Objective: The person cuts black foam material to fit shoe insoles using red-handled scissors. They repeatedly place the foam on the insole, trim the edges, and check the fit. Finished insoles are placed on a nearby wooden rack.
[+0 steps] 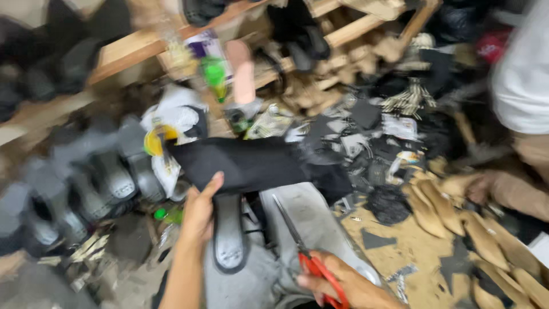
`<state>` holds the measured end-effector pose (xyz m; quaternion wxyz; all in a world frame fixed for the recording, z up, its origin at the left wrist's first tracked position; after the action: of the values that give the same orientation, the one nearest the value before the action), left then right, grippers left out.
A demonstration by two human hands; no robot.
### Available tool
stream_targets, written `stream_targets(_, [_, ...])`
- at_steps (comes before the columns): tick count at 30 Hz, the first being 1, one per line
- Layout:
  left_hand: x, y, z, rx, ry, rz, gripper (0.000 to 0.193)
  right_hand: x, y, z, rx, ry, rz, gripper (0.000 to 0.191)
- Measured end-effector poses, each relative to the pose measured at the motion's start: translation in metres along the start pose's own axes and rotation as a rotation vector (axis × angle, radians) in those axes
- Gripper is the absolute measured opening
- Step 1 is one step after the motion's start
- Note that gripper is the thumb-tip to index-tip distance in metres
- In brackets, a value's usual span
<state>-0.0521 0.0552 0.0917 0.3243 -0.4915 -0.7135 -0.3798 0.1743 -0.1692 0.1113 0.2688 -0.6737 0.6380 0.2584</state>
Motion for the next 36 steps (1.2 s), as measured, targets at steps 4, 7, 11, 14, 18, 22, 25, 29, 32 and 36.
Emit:
stream_targets(4, [0.000,0.001,0.005,-0.061,0.185,-0.087,0.041,0.014,0.028,0.043,-0.224,-0.062,0.154,0.061])
stream_targets(7, [-0.004,-0.001,0.007,-0.101,0.148,-0.130,0.042,0.010,0.046,0.065,-0.339,-0.067,0.280,0.081])
stream_targets(11, [-0.006,-0.004,0.007,-0.087,0.138,-0.125,0.044,-0.012,0.049,0.083,-0.236,-0.019,0.205,0.088])
stream_targets(14, [-0.004,-0.005,0.006,-0.065,0.166,-0.111,0.046,-0.029,0.050,0.091,-0.214,-0.038,0.179,0.088])
stream_targets(18, [-0.007,-0.007,0.007,-0.051,0.085,-0.120,0.045,-0.032,0.049,0.099,-0.212,-0.132,0.235,0.087])
stream_targets(22, [-0.007,-0.009,0.009,-0.033,0.068,-0.082,0.044,-0.021,0.046,0.102,-0.230,-0.131,0.279,0.083])
stream_targets(25, [-0.005,-0.010,0.010,-0.041,0.079,-0.063,0.045,-0.020,0.040,0.100,-0.202,-0.087,0.239,0.078])
stream_targets(29, [-0.003,-0.013,0.009,0.011,0.099,0.031,0.046,-0.040,0.038,0.101,-0.228,-0.078,0.214,0.078])
stream_targets(32, [-0.003,-0.008,0.006,-0.056,0.086,-0.055,0.046,-0.068,0.041,0.108,-0.288,-0.146,0.246,0.079])
stream_targets(36, [-0.003,-0.010,0.008,-0.058,0.122,-0.039,0.046,-0.081,0.039,0.115,-0.273,-0.094,0.183,0.078])
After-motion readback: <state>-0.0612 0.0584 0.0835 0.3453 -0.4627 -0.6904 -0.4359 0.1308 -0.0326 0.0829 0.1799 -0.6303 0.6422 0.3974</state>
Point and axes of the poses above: each hand's wrist, its own z-axis towards the middle knuckle, its own y-axis out of the palm, x = y × z, the point moved 6 cm from there along z, towards the middle knuckle, and after that the axes turned 11 degrees about x, right-handed, at the moved point
